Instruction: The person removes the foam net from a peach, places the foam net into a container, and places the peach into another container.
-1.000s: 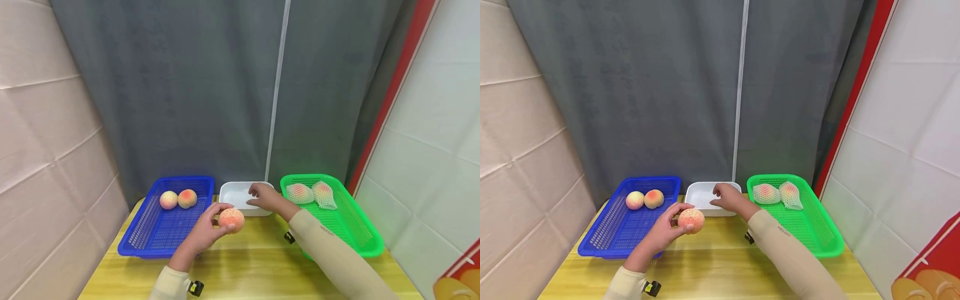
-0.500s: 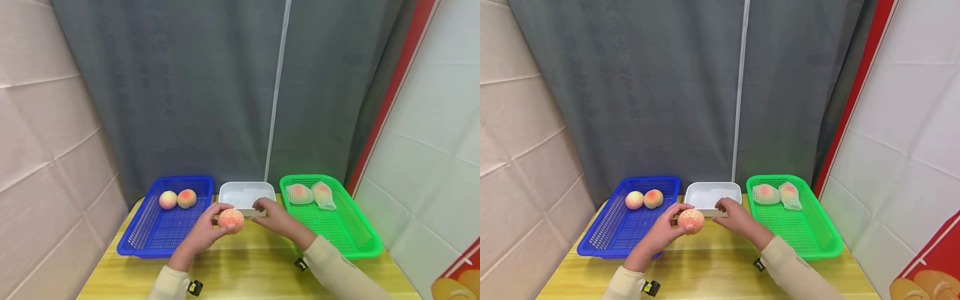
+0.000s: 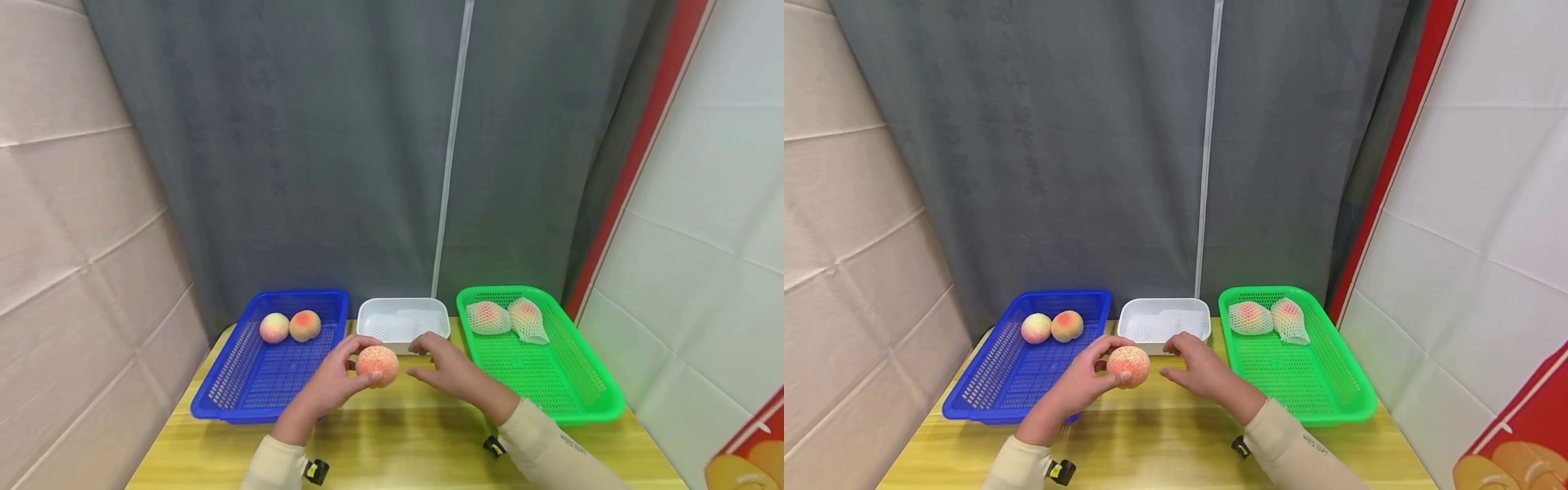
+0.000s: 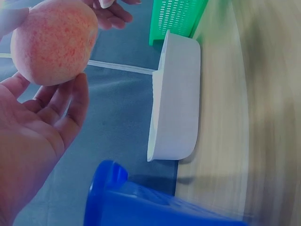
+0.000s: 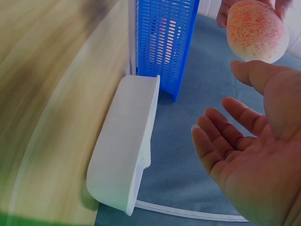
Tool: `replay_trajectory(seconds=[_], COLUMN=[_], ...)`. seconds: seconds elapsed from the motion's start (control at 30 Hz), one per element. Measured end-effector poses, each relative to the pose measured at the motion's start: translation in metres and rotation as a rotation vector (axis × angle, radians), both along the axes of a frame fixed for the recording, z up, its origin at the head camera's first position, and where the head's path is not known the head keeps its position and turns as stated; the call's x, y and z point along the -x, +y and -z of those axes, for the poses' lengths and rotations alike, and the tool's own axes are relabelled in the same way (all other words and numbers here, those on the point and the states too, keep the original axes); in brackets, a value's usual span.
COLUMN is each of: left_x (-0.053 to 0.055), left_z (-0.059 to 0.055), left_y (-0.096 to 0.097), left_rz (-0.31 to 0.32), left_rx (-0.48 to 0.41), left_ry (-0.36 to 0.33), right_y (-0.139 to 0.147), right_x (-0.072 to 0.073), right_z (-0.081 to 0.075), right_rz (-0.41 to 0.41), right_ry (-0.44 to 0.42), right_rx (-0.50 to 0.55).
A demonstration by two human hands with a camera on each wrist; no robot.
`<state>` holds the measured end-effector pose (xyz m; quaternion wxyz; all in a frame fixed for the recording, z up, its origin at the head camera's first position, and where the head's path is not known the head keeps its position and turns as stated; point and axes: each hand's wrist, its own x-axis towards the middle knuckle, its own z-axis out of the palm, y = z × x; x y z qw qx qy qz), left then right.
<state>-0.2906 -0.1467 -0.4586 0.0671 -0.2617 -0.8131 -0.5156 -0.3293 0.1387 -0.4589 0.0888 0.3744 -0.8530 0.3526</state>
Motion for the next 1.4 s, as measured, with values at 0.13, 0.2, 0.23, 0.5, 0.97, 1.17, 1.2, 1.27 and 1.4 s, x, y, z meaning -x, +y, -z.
replay_trajectory(seconds=[0.13, 0.2, 0.23, 0.5, 0.97, 1.17, 1.2, 1.27, 1.4], left_x=[0.001, 0.001, 0.001, 0.001, 0.017, 0.027, 0.029, 0.036, 0.052], left_z=[-0.003, -0.006, -0.008, -0.025, -0.048, -0.048, -0.047, -0.046, -0.044], left_y=[-0.005, -0.008, -0.010, -0.037, -0.087, -0.104, -0.107, -0.116, -0.134], left_rz=[0.047, 0.075, 0.089, 0.121, -0.030, -0.051, -0.058, -0.075, -0.143], left_rx=[0.027, 0.054, 0.069, 0.172, 0.265, 0.304, 0.307, 0.314, 0.346], left_ry=[0.020, 0.030, 0.030, 0.017, 0.016, 0.021, 0.027, 0.031, 0.021], right_y=[0.000, 0.001, 0.001, 0.005, 0.005, 0.005, 0.005, 0.005, 0.006], right_x=[-0.001, -0.002, -0.003, -0.005, -0.006, -0.006, -0.006, -0.005, -0.005], right_z=[0.003, 0.004, 0.004, 0.005, 0.007, 0.008, 0.009, 0.009, 0.009], right_rz=[0.021, 0.033, 0.038, 0.038, 0.024, 0.020, 0.022, 0.022, 0.023], right_ry=[-0.016, -0.026, -0.029, -0.035, -0.059, -0.076, -0.080, -0.088, -0.102], right_rx=[-0.018, -0.029, -0.034, -0.042, -0.032, -0.033, -0.033, -0.030, -0.032])
